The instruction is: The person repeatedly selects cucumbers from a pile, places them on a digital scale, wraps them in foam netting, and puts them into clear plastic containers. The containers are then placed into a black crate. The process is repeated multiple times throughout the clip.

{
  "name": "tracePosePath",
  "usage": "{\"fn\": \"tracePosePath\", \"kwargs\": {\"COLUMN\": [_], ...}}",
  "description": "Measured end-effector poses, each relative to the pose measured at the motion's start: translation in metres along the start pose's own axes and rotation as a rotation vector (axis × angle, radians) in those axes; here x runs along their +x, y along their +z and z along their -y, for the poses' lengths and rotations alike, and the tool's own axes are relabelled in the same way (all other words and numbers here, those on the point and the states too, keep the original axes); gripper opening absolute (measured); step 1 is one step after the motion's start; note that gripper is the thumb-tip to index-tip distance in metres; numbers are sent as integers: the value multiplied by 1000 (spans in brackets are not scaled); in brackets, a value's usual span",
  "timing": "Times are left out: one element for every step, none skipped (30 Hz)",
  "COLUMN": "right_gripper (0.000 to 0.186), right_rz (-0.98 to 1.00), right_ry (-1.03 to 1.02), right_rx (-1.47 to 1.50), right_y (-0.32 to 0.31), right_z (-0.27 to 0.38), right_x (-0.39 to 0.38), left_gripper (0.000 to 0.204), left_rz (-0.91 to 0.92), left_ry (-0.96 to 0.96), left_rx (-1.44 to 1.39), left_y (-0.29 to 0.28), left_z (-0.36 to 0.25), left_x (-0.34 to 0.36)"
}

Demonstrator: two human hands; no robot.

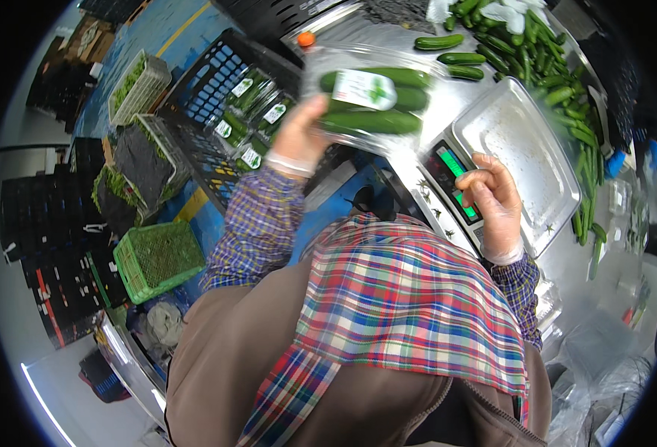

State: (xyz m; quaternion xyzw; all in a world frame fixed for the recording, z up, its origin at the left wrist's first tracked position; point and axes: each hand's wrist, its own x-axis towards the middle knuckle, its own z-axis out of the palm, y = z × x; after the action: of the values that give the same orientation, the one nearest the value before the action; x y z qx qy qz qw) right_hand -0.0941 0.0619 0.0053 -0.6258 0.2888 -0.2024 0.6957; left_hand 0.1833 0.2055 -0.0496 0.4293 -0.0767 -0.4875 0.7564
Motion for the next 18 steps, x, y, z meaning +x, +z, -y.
{"fn": "tracePosePath", "kwargs": {"right_gripper": [34, 32, 30, 29, 27, 26, 25, 24, 24, 24, 24, 24, 23, 23, 23, 23, 22, 22], "right_rz": [-33, -55, -68, -77, -67, -62, -88, -47, -41, -26, -5, -50, -73, -105, -121, -140, -165, -192], "right_ry": [7, 45, 55, 59, 74, 90, 127, 117, 129, 142, 139, 153, 164, 166, 157, 157, 156, 150], "right_rx": [6, 32, 31, 32, 43, 54, 51, 60, 56, 54, 49, 52, 70, 81, 71, 59, 48, 36], "right_y": [2, 6, 8, 11, 14, 17, 20, 23, 24, 25, 24, 26, 21, 19, 17, 15, 12, 8], "right_z": [0, 0, -1, -2, -3, -5, -6, -8, -8, -8, -8, -9, -7, -7, -8, -9, -10, -11], "right_x": [5, 8, 12, 14, 17, 20, 22, 23, 24, 24, 24, 24, 22, 20, 17, 14, 10, 7], "left_gripper": [35, 35, 37, 42, 45, 49, 52, 55, 58, 68, 70, 73, 74, 76, 74, 70, 67, 65], "left_rz": [-65, -162, -342, -393, -513, -602, -713, -820, -921, -849, -913, -993, -1025, -1037, -1038, -743, -522, -680], "left_ry": [52, 111, 146, 165, 108, 65, 5, -58, -123, -146, -191, -238, -221, -212, -191, -353, -372, -364], "left_rx": [-5, 2, 28, -3, -27, -47, -88, -129, -173, -155, -199, -238, -257, -283, -243, 470, 1028, 709], "left_y": [-20, -43, -65, -89, -112, -134, -155, -173, -190, -206, -219, -231, -233, -242, -248, -258, -268, -275], "left_z": [-7, -17, -24, -30, -32, -31, -29, -25, -21, -16, -11, -5, 8, 16, 27, 31, 35, 43], "left_x": [-2, -9, -10, -12, -10, -5, 3, 15, 24, 30, 44, 57, 67, 76, 82, 81, 81, 87]}}
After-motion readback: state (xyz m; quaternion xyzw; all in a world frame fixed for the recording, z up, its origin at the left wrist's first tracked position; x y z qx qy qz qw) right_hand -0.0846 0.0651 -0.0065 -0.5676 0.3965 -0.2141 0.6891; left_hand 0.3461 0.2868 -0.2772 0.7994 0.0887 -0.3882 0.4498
